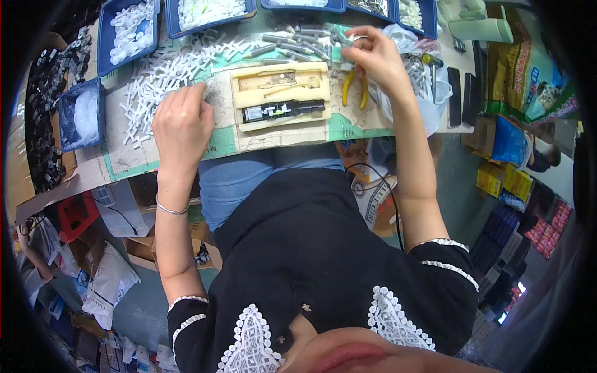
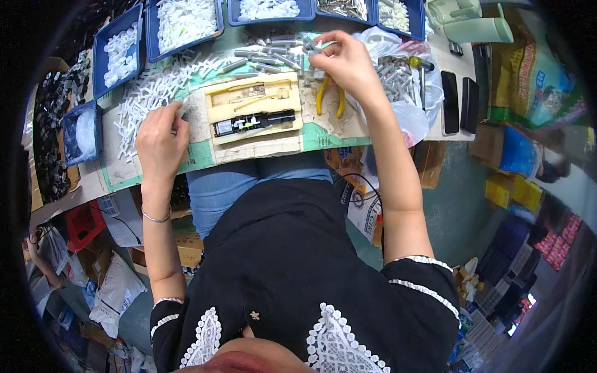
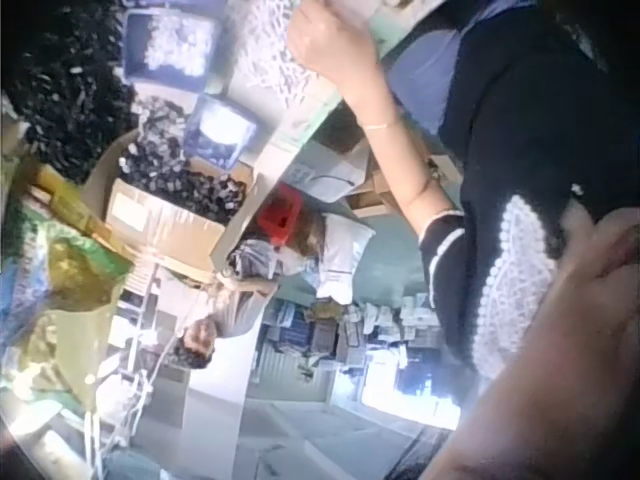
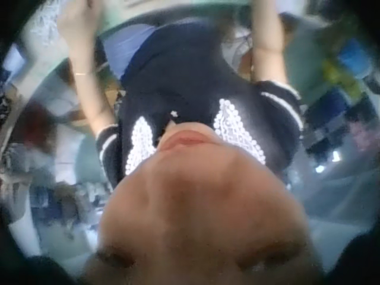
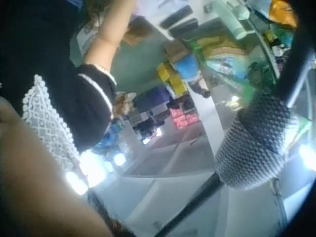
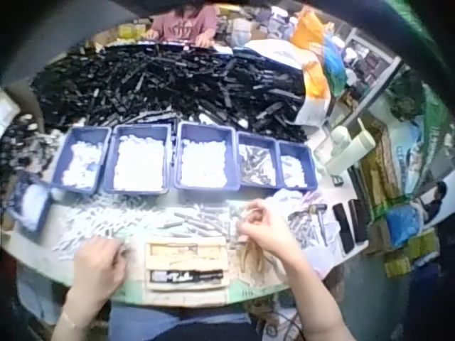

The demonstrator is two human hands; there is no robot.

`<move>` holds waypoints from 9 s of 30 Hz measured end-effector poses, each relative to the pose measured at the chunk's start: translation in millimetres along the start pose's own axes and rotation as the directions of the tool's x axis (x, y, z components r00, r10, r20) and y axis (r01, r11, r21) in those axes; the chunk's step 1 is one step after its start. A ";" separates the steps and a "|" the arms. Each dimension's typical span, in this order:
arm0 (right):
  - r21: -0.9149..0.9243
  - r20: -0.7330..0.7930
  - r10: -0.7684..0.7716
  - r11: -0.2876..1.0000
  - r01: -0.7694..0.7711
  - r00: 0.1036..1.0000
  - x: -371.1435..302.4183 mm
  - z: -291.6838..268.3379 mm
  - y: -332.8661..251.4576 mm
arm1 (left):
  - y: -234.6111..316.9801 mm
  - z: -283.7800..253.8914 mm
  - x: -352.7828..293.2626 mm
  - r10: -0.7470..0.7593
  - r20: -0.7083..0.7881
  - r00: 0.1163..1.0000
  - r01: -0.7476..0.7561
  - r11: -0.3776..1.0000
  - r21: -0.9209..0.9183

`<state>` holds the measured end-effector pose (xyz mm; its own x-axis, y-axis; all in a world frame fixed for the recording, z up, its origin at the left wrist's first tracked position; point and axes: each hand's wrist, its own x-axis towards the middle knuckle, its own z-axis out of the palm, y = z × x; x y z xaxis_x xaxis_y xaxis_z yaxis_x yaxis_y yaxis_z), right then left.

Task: The person assembles mechanical components by selecting plastic parts from trays, fitting small pieces together by hand, using pliers and a small mallet, and inserting the assemblies into black plastic housings.

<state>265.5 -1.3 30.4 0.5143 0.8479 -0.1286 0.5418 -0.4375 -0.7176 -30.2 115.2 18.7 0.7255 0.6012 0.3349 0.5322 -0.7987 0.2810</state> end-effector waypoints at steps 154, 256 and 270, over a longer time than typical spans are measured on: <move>0.042 -0.338 -0.457 0.866 0.498 0.823 -72.2 30.5 -8.7 | -14.2 -13.6 69.3 0.023 -0.326 0.945 -0.089 0.978 -0.190; -0.115 0.023 -0.179 0.977 0.180 0.984 -108.3 -29.4 -22.3 | 58.0 -15.4 -13.2 0.138 -0.054 0.989 -0.144 0.802 -0.580; -0.672 -0.407 0.086 0.646 -0.362 0.909 -12.9 -85.1 89.9 | 53.6 8.8 -5.0 0.227 -0.069 0.971 -0.237 0.921 -0.310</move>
<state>364.1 -77.1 25.8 0.7848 0.6115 0.1004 0.6106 -0.7907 0.0436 -1.4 69.2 24.2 0.7955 0.4045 0.4512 0.1827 -0.8700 0.4579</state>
